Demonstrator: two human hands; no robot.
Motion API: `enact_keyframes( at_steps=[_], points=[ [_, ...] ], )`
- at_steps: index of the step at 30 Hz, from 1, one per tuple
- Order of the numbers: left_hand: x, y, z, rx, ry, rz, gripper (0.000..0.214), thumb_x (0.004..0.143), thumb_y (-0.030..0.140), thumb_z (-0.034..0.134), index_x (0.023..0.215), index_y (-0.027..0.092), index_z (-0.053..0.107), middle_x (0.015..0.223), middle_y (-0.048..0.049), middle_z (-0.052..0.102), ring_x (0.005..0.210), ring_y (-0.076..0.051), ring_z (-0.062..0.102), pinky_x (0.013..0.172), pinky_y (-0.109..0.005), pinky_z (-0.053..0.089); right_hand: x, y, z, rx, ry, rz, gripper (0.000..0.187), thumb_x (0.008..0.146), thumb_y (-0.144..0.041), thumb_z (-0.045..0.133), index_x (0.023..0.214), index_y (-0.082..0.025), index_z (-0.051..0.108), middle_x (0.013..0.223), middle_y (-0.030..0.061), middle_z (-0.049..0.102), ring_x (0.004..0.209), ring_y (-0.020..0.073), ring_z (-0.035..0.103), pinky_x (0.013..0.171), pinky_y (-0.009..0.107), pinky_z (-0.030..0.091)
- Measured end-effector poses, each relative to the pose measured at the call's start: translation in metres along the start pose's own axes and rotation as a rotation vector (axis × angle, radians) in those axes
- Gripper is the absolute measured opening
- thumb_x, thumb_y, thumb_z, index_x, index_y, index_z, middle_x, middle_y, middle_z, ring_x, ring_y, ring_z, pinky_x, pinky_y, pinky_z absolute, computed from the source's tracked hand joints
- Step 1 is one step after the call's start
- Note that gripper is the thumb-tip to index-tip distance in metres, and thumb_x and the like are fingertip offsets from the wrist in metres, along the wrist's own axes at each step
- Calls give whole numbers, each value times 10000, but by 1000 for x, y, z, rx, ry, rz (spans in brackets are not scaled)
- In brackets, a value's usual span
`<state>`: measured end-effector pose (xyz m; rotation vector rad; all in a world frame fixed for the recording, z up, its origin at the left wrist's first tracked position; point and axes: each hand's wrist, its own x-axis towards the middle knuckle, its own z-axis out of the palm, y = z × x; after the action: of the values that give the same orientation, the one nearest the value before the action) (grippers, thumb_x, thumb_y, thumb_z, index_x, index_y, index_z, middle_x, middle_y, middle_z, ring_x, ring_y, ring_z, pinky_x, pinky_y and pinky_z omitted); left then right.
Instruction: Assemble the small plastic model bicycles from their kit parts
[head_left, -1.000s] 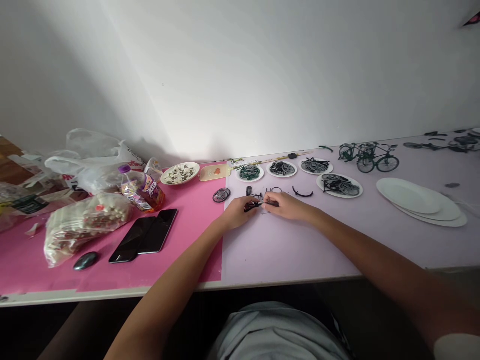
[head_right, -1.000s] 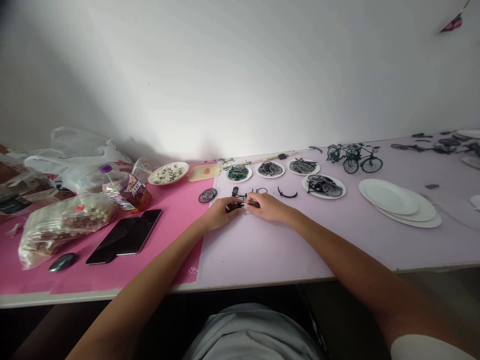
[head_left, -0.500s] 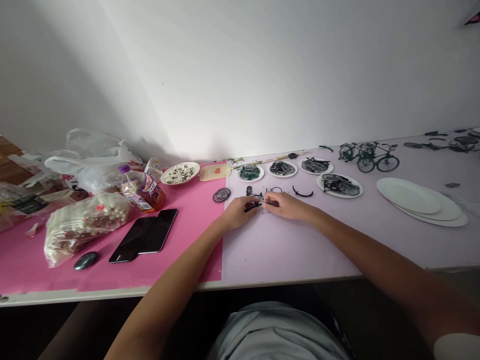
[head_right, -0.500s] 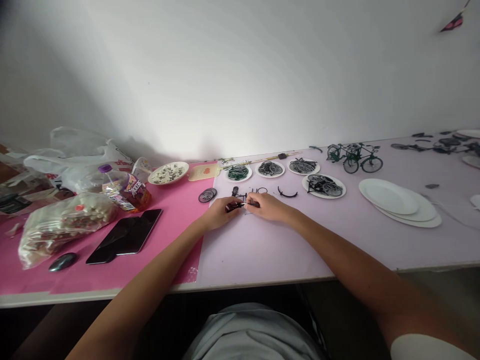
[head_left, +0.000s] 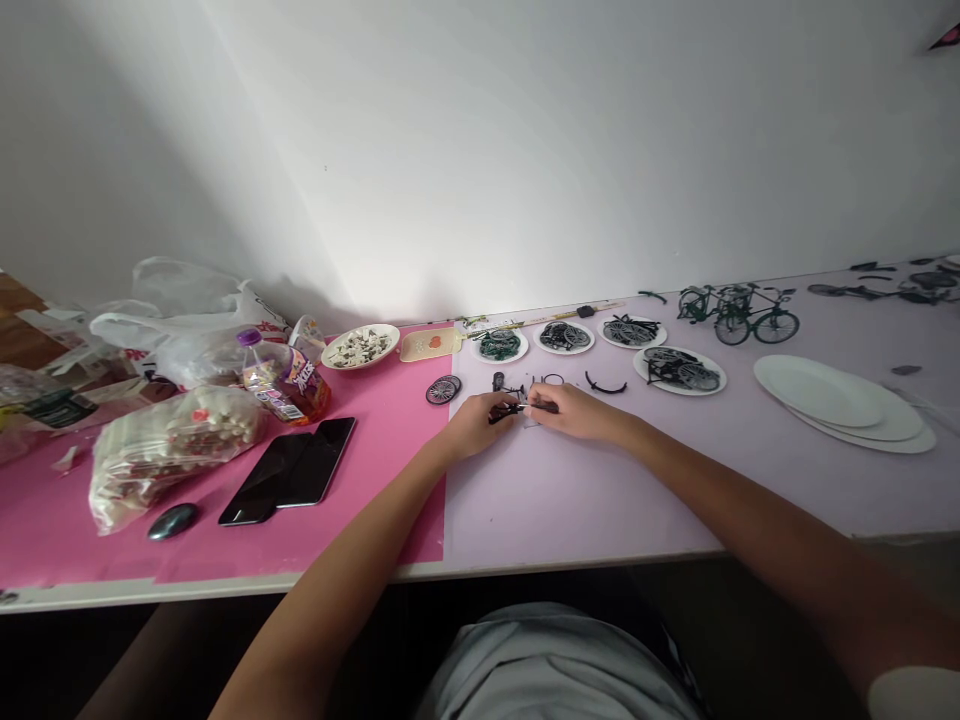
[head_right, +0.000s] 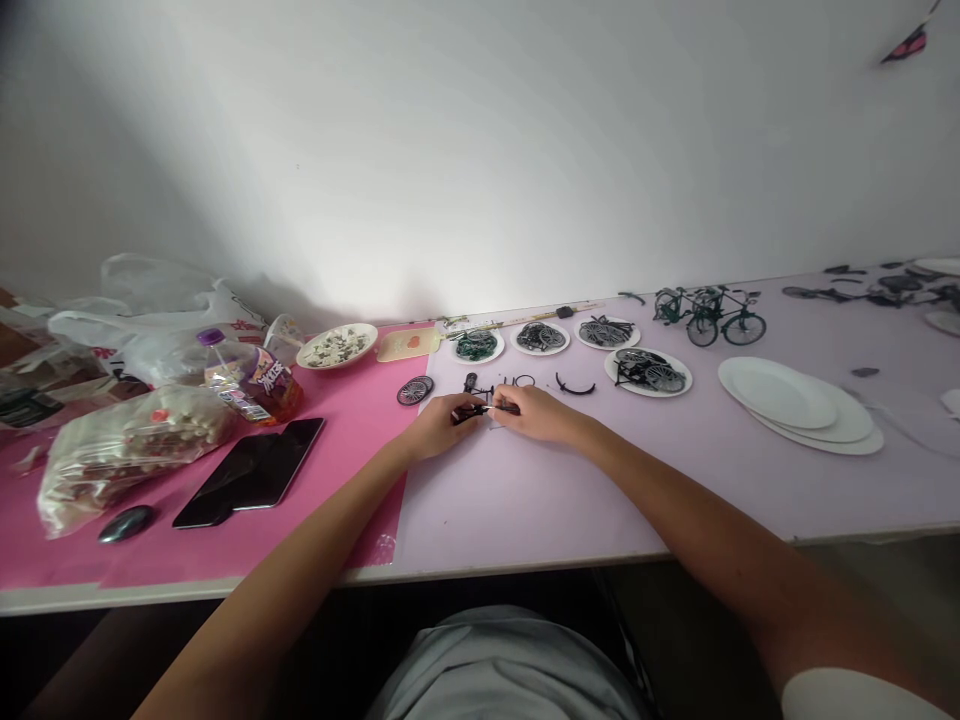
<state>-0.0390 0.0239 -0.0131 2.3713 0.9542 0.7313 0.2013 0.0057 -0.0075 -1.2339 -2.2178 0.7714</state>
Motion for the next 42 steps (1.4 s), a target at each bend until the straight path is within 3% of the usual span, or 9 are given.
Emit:
enact_keyframes(
  at_steps=[15, 42],
  points=[
    [0, 0, 0, 10, -14, -36, 335, 942, 362, 610, 1208, 202, 737, 1091, -76, 775, 888, -210, 707, 821, -300, 558, 0, 4, 1, 27, 19, -13, 277, 941, -519, 587, 943, -244, 624, 775, 8, 625, 706, 197, 543, 670, 305, 398],
    [0, 0, 0, -9, -14, -25, 311, 947, 356, 611, 1190, 204, 731, 1088, -66, 777, 905, -206, 716, 798, -288, 545, -1, 0, -1, -11, -5, -4, 239, 976, -477, 548, 919, -246, 575, 756, -12, 594, 662, 173, 517, 644, 288, 367]
  ],
)
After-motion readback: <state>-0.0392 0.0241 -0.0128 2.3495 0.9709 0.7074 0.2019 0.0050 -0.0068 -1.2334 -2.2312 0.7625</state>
